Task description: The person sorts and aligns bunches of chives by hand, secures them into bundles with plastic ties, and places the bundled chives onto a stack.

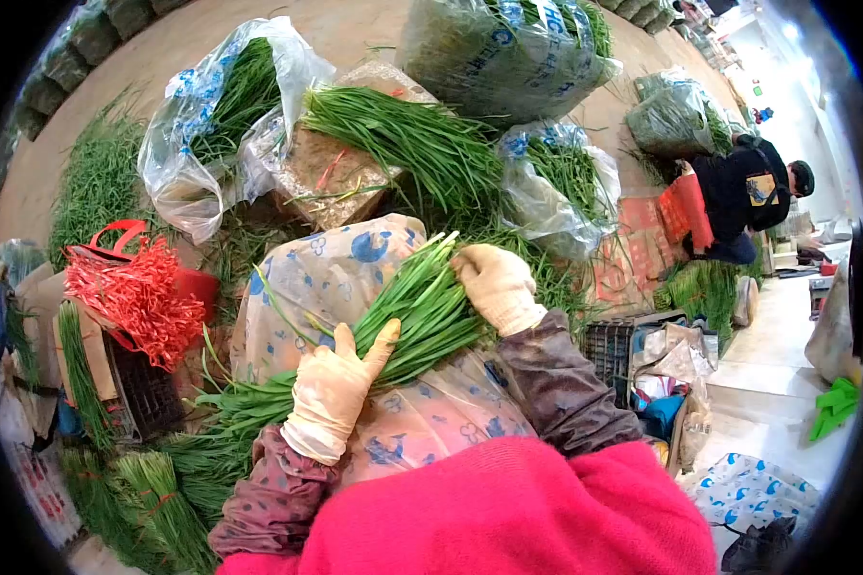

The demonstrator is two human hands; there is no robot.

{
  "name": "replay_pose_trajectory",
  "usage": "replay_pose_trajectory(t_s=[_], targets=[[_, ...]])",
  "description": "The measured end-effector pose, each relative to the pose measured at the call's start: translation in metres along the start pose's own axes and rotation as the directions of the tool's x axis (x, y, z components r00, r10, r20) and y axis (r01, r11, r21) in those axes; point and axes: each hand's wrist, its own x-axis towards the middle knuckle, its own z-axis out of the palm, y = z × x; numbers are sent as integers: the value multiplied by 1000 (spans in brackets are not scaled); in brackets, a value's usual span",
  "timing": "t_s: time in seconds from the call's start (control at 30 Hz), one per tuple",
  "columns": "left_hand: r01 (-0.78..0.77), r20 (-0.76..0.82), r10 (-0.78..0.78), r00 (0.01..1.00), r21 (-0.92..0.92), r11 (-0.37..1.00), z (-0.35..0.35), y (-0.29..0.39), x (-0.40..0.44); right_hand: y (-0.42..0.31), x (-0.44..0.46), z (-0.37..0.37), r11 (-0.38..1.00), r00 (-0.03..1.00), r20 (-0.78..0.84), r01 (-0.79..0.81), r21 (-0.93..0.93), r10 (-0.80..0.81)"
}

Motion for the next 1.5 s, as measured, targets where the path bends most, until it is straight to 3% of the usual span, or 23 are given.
replay_pose_trajectory(t_s=[0.07, 0.1, 0.13, 0.23, 0.3, 0.33, 0.4, 0.5, 0.57, 0.7, 0.73, 0.77, 0.8, 0.87, 0.93, 0.97, 1.03, 1.1, 1.2, 1.23, 1.3, 1.43, 1.5], targets=[[-11, 13, 11, 1000, -25, 1000, -1, -1, -3, 26, 8, -3, 994, 996, -90, -9, 107, 19], [-19, 9, 19, 1000, -12, 1000, -1, -2, -5, 41, 14, -6, 997, 986, -149, -77, 4, 76], [-26, 3, 26, 1000, 3, 1000, 0, -3, -7, 43, 18, -23, 977, 970, -115, -212, 13, 212], [-48, 5, 48, 999, 5, 999, -3, -4, -8, 58, 30, -46, 927, 954, -101, -297, -230, 281], [-66, -10, 66, 998, 17, 998, -2, -5, -7, 38, 26, -57, 974, 982, -48, -187, -127, 183], [-76, -27, 77, 997, 27, 997, -1, -5, -6, 32, 36, -56, 979, 970, 135, -198, -49, 203], [-99, -30, 101, 994, 47, 994, -3, -4, -4, 23, 43, -45, 996, 957, 289, -20, 89, -7], [-138, 6, 138, 990, 71, 988, -6, -7, -4, -16, 48, -31, 994, 901, 433, 39, -105, 10], [-119, 8, 119, 993, -52, 992, -3, -15, -5, -13, 67, -2, 953, 880, 441, -39, -299, 174], [12, 39, 2, 999, -358, 934, -5, -22, -19, 37, 74, -19, 975, 953, 212, -201, -96, 217], [47, 71, -23, 997, -362, 931, -5, -23, -22, 59, 69, -24, 952, 954, 205, -255, 167, 220], [55, 75, -30, 997, -358, 932, -4, -23, -23, 53, 57, -46, 922, 929, 218, -339, 187, 297], [58, 68, -35, 997, -367, 928, -3, -24, -23, 70, 49, -47, 914, 961, 141, -270, 302, 237], [57, 47, -43, 998, -359, 932, 2, -23, -23, 71, 20, -66, 867, 949, 214, -302, 396, 232], [63, 39, -53, 998, -341, 938, 4, -20, -22, 64, -11, -84, 758, 853, 446, -474, 449, 269], [67, 29, -61, 998, -322, 944, 5, -18, -20, 59, -31, -89, 763, 872, 463, -407, 502, 160], [69, 38, -60, 997, -317, 946, 0, -13, -15, 56, -58, -83, 777, 819, 567, -411, 477, 86], [69, 46, -57, 997, -307, 949, 0, -9, -13, 37, -71, -73, 742, 748, 651, -510, 435, 133], [36, 4, -37, 999, -245, 969, 5, -5, -12, 23, -73, -40, 743, 781, 598, -507, 437, 181], [36, 2, -36, 999, -238, 971, 6, -7, -11, 22, -76, -30, 585, 794, 589, -552, 594, 152], [52, 9, -51, 999, -188, 981, 9, -9, -10, 27, -75, -30, 395, 743, 669, -622, 676, 25], [152, -8, -160, 987, -262, 953, 22, -18, -6, 28, -83, -68, 559, 633, 758, -576, 596, -155], [166, -5, -176, 984, -308, 937, 20, -20, -3, 32, -85, -89, 633, 488, 861, -623, 459, -144]])
